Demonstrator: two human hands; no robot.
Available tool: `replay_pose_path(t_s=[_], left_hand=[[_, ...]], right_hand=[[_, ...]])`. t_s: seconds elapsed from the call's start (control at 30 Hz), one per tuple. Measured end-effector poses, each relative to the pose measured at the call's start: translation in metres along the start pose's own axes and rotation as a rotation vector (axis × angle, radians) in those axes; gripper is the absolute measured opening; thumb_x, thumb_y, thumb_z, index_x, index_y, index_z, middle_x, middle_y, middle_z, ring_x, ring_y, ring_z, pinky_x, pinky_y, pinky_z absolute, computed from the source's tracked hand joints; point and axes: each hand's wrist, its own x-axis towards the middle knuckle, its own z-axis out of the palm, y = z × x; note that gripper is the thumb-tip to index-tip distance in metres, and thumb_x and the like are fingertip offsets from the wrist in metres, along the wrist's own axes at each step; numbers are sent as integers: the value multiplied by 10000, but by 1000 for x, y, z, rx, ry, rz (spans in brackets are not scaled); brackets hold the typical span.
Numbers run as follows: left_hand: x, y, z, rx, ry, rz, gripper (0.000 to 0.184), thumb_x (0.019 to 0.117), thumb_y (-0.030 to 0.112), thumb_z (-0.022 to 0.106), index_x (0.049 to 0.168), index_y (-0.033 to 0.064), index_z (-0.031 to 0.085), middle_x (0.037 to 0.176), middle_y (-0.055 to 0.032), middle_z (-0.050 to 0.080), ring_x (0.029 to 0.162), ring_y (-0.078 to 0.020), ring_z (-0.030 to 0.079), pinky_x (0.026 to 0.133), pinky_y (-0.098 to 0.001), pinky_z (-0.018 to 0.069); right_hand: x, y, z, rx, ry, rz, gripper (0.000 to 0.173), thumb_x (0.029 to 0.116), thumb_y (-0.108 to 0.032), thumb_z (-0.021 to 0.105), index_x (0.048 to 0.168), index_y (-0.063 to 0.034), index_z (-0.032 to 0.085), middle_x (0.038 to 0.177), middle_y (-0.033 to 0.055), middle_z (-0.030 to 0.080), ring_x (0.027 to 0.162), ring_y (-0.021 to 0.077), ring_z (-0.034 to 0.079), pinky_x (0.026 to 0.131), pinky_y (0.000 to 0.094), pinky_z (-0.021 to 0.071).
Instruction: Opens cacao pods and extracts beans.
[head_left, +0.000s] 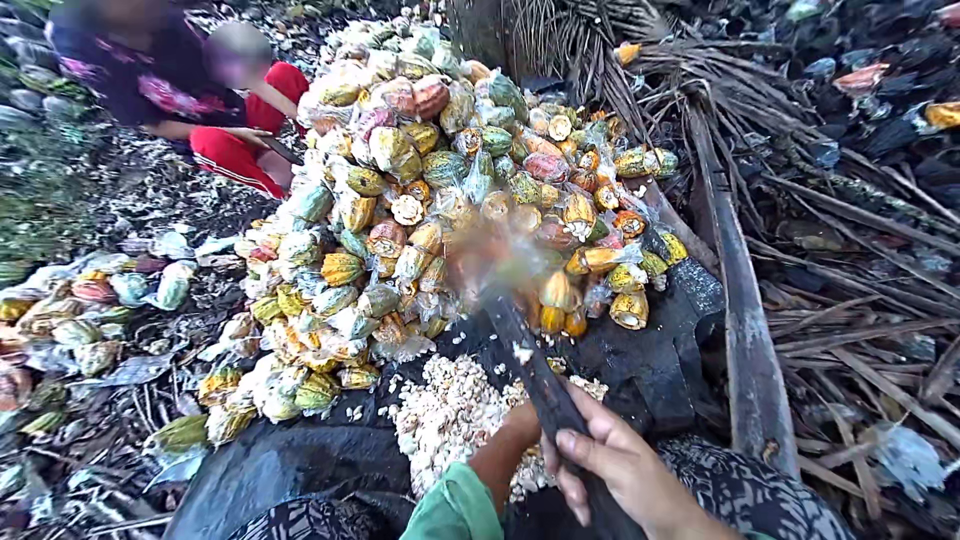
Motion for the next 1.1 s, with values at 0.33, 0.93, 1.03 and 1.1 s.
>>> replay_pose_path(t_s=[0.33,0.93,1.03,1.1], left_hand=[[-121,-151,-73,-1163,796,361,603,867,-55,560,1450,46,442,1227,-151,651,973,-228,687,792,-426,598],[-142,-245,-111,-2239,1104,715,471,1012,545,299,1143,198,590,1014,-63,694,907,-221,685,726,-469,582],[-146,-252,-115,-2152,1193,672,428,1056,469,290,1152,162,573,978,-63,694,880,-200,691,728,-437,596],[-148,-250,-114,-2027,1291,614,332,1082,355,324,1167,138,560,964,-48,692,869,-163,691,740,-388,599]], right_hand=[[60,31,20,-83,222,-165,622,1079,-101,324,1639,-166,63,1015,111,677,554,165,619,489,301,563],[85,98,13,-1406,-167,-419,499,1077,-186,365,1560,-75,428,975,151,717,624,207,651,638,402,597],[92,92,24,-1511,-201,-416,517,1055,-171,386,1568,-122,431,1006,161,721,705,271,704,668,451,608],[95,87,35,-1535,-225,-339,540,1049,-153,393,1589,-131,393,1007,169,712,714,300,704,671,486,604]])
